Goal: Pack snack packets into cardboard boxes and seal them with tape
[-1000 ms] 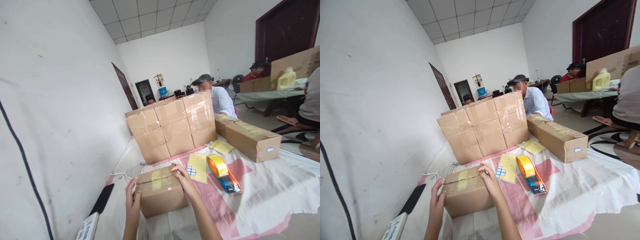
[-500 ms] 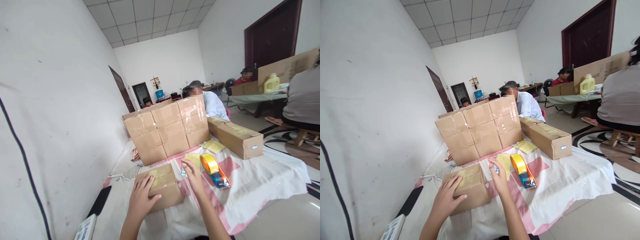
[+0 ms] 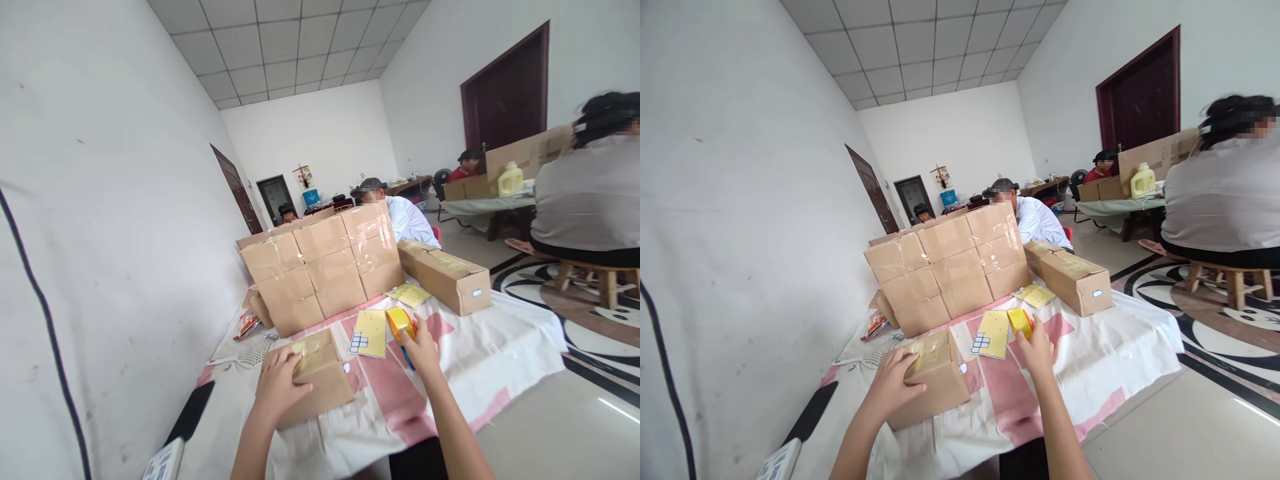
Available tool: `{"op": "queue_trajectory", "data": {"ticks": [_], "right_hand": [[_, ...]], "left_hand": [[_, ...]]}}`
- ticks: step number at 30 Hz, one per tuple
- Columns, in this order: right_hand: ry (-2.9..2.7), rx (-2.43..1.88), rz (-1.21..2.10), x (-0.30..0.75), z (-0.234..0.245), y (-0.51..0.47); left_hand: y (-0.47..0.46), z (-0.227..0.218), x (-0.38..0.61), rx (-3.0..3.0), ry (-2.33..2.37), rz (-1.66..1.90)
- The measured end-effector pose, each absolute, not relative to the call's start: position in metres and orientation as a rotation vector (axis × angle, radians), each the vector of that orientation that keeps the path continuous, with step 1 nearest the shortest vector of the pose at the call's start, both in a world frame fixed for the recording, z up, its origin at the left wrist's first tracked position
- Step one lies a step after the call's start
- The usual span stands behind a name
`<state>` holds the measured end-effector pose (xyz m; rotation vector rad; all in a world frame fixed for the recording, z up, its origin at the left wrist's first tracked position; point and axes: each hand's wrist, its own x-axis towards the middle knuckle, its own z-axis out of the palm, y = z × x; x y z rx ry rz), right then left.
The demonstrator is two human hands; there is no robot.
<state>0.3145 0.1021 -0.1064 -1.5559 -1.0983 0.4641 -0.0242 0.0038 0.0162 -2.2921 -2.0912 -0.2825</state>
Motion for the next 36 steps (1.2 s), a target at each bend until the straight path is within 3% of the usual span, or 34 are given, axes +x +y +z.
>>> {"op": "queue_trajectory", "data": {"ticks": [7,36], "right_hand": [[-1.107,-1.490,0.656,0.305,-0.119,0.100],[-1.130,-1.304,0.627,0.293,-0.119,0.095]], "left_hand": [[0.005,0.013,-0.025,-2.291,-2.077,-0.312],[-0.003,0.008,-0.023,-2.260,-2.125,-0.303]]}}
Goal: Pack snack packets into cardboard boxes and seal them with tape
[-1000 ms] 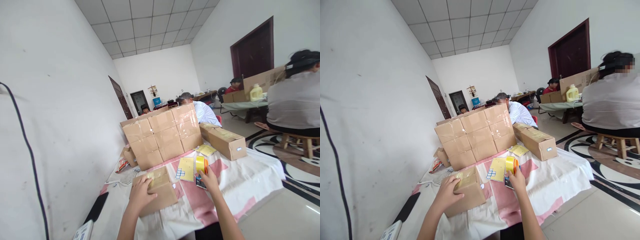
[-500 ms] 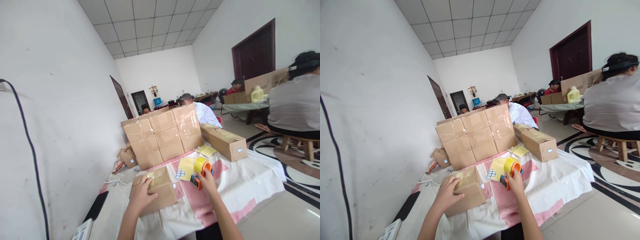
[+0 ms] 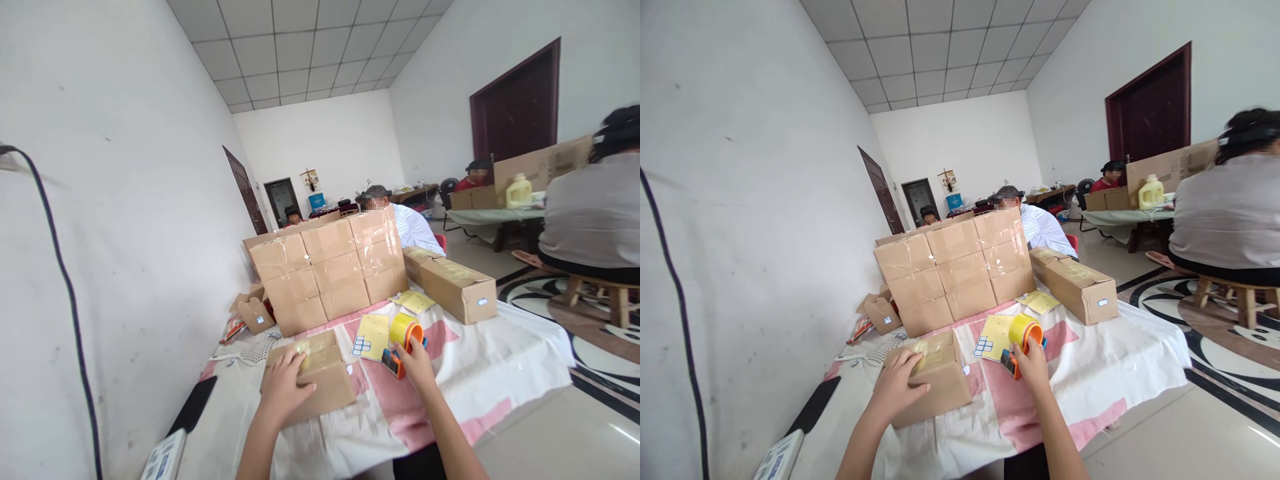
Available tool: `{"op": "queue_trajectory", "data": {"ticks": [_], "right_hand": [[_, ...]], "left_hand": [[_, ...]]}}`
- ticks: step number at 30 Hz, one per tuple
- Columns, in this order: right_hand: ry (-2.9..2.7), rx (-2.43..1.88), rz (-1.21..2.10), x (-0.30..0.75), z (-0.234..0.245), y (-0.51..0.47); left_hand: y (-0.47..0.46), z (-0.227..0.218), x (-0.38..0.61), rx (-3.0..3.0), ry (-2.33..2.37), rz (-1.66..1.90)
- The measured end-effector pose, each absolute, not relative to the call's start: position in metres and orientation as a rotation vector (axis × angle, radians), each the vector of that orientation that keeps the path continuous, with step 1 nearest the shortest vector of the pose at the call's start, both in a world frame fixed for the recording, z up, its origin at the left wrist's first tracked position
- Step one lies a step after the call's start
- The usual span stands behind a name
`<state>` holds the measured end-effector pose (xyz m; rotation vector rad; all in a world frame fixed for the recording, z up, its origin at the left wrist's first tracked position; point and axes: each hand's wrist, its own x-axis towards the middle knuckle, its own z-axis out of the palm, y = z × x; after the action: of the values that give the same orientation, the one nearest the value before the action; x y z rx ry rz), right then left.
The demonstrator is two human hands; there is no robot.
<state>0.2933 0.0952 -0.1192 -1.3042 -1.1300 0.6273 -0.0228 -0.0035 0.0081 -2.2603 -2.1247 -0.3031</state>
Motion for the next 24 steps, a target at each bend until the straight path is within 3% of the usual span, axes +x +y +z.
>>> {"op": "queue_trajectory", "data": {"ticks": [24], "right_hand": [[-1.399,-1.655,0.329,0.299,-0.125,0.097]], "left_hand": [[-0.003,-0.001,-0.027,-2.281,-2.076,-0.412]]}}
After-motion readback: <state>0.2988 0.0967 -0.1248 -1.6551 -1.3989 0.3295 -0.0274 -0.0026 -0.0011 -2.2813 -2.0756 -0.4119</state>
